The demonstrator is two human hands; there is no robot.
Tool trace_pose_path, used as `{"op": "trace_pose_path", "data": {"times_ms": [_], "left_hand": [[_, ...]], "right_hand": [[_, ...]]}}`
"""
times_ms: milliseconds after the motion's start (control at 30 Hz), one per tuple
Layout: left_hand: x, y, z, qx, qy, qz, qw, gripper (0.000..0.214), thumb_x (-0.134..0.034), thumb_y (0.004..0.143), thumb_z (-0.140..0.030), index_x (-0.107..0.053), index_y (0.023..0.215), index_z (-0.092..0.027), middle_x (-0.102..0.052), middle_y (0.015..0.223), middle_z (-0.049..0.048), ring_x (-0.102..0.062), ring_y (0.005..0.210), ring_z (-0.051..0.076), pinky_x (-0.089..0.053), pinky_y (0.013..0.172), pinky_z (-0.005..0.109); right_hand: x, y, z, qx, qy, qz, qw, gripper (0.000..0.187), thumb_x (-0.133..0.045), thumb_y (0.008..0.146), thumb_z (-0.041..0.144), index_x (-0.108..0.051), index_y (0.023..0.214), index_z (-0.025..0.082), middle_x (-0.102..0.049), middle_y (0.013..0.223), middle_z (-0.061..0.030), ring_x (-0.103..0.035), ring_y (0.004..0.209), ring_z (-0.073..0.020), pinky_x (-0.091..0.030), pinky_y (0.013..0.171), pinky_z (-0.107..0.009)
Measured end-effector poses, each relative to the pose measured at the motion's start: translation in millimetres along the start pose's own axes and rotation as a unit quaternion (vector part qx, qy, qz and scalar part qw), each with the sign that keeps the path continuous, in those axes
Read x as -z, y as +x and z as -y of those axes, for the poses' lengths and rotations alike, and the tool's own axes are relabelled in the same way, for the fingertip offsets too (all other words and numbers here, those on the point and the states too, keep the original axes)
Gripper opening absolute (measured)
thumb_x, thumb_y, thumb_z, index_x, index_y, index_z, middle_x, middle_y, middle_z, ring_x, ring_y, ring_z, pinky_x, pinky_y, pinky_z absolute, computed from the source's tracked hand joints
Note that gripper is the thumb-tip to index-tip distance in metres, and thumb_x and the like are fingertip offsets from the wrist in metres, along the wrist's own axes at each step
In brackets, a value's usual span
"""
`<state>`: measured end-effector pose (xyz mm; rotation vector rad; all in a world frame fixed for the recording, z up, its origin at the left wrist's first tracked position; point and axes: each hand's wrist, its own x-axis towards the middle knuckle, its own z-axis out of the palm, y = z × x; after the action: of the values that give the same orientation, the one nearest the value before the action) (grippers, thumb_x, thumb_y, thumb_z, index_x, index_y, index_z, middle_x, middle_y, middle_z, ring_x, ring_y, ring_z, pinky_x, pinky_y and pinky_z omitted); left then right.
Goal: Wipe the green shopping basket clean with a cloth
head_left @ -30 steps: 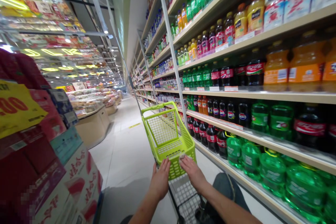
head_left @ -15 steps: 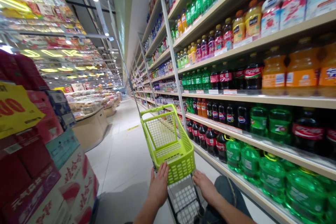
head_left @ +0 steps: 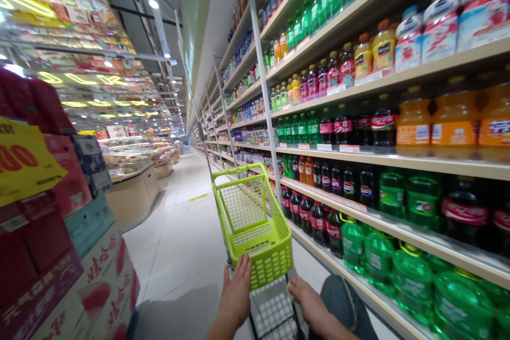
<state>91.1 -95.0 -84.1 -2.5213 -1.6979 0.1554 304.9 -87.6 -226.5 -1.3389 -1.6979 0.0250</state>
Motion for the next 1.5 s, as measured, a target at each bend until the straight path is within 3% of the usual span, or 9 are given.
{"op": "trace_pose_path", "data": {"times_ms": [167,267,467,533,667,900,1067,1333,1500], "left_hand": [[-5.6,1.9,4.6,0.007,-0.020,-0.014,1.000,0.086,-0.030,0.054,0.004,-0.020,0.136,-0.016,-0.006,0.146,-0.0001,-0.005,0.134,0.017,-0.004,0.108,0.049],[-8.8,4.2,4.8,0.004,-0.025,-0.015,1.000,0.086,-0.032,0.054,0.002,-0.019,0.136,-0.015,-0.007,0.146,0.0006,-0.006,0.134,0.018,-0.004,0.107,0.051],[-16.5,7.5,9.9,0.007,-0.026,-0.015,1.000,0.088,-0.033,0.052,0.002,-0.019,0.137,-0.018,-0.009,0.147,-0.0003,-0.005,0.135,0.017,-0.005,0.108,0.050],[-18.1,7.3,12.8,0.005,-0.031,-0.020,0.999,0.088,-0.033,0.052,0.001,-0.020,0.136,-0.019,-0.010,0.147,-0.0003,-0.006,0.135,0.017,-0.004,0.108,0.049],[-19.7,7.1,12.5,-0.007,-0.056,-0.020,0.998,0.086,-0.037,0.053,-0.003,-0.020,0.136,-0.017,-0.008,0.147,0.0007,-0.006,0.135,0.018,-0.003,0.108,0.049],[-12.6,6.8,9.4,-0.014,-0.073,-0.003,0.997,0.085,-0.037,0.055,-0.006,-0.018,0.137,-0.017,-0.010,0.147,-0.0003,-0.005,0.135,0.015,-0.002,0.109,0.045],[-7.7,3.4,14.9,0.033,-0.058,-0.010,0.998,0.087,-0.035,0.054,-0.003,-0.013,0.138,-0.014,-0.008,0.147,0.0015,-0.005,0.135,0.015,-0.002,0.109,0.044],[-3.1,0.8,13.2,0.032,-0.032,0.008,0.999,0.088,-0.034,0.053,0.001,-0.013,0.137,-0.015,-0.010,0.146,0.0015,-0.006,0.134,0.015,-0.002,0.108,0.046],[-4.0,2.3,13.6,0.039,-0.031,0.002,0.999,0.088,-0.035,0.053,0.000,-0.014,0.137,-0.015,-0.010,0.147,0.0016,-0.005,0.135,0.015,-0.002,0.108,0.047]], "right_hand": [[47.4,69.0,15.8,0.047,-0.037,-0.096,0.994,0.040,-0.037,0.080,0.011,-0.058,0.114,0.017,-0.049,0.127,-0.0098,-0.037,0.123,-0.0212,-0.032,0.101,-0.045],[44.9,102.0,33.6,0.068,-0.059,-0.111,0.990,0.044,-0.034,0.078,0.005,-0.058,0.113,0.016,-0.050,0.125,-0.0112,-0.038,0.122,-0.0209,-0.031,0.101,-0.047],[-26.6,75.1,65.1,0.125,-0.059,0.014,0.990,0.041,-0.039,0.081,0.006,-0.056,0.114,0.022,-0.052,0.124,-0.0077,-0.040,0.121,-0.0202,-0.035,0.098,-0.044],[-15.9,78.4,61.6,0.136,-0.065,0.046,0.987,0.038,-0.040,0.082,0.007,-0.058,0.111,0.022,-0.053,0.123,-0.0064,-0.041,0.121,-0.0197,-0.034,0.099,-0.043],[26.4,97.9,45.4,0.020,-0.123,0.019,0.992,0.038,-0.038,0.080,0.003,-0.061,0.107,0.018,-0.054,0.121,-0.0111,-0.043,0.119,-0.0227,-0.033,0.099,-0.046],[-2.2,84.7,76.9,0.099,-0.086,0.086,0.988,0.039,-0.041,0.080,0.005,-0.058,0.111,0.020,-0.051,0.125,-0.0088,-0.038,0.123,-0.0201,-0.030,0.101,-0.043],[36.9,102.2,51.1,-0.010,-0.167,0.043,0.985,0.039,-0.036,0.081,0.003,-0.058,0.111,0.017,-0.052,0.123,-0.0128,-0.041,0.120,-0.0232,-0.031,0.099,-0.046],[-16.3,90.1,84.5,0.136,-0.101,0.098,0.981,0.032,-0.044,0.085,0.011,-0.057,0.111,0.023,-0.053,0.124,-0.0054,-0.041,0.120,-0.0189,-0.030,0.101,-0.040],[33.5,103.5,50.3,-0.038,-0.175,0.058,0.982,0.035,-0.038,0.084,0.007,-0.057,0.112,0.016,-0.049,0.126,-0.0130,-0.037,0.123,-0.0223,-0.027,0.102,-0.044]]}}
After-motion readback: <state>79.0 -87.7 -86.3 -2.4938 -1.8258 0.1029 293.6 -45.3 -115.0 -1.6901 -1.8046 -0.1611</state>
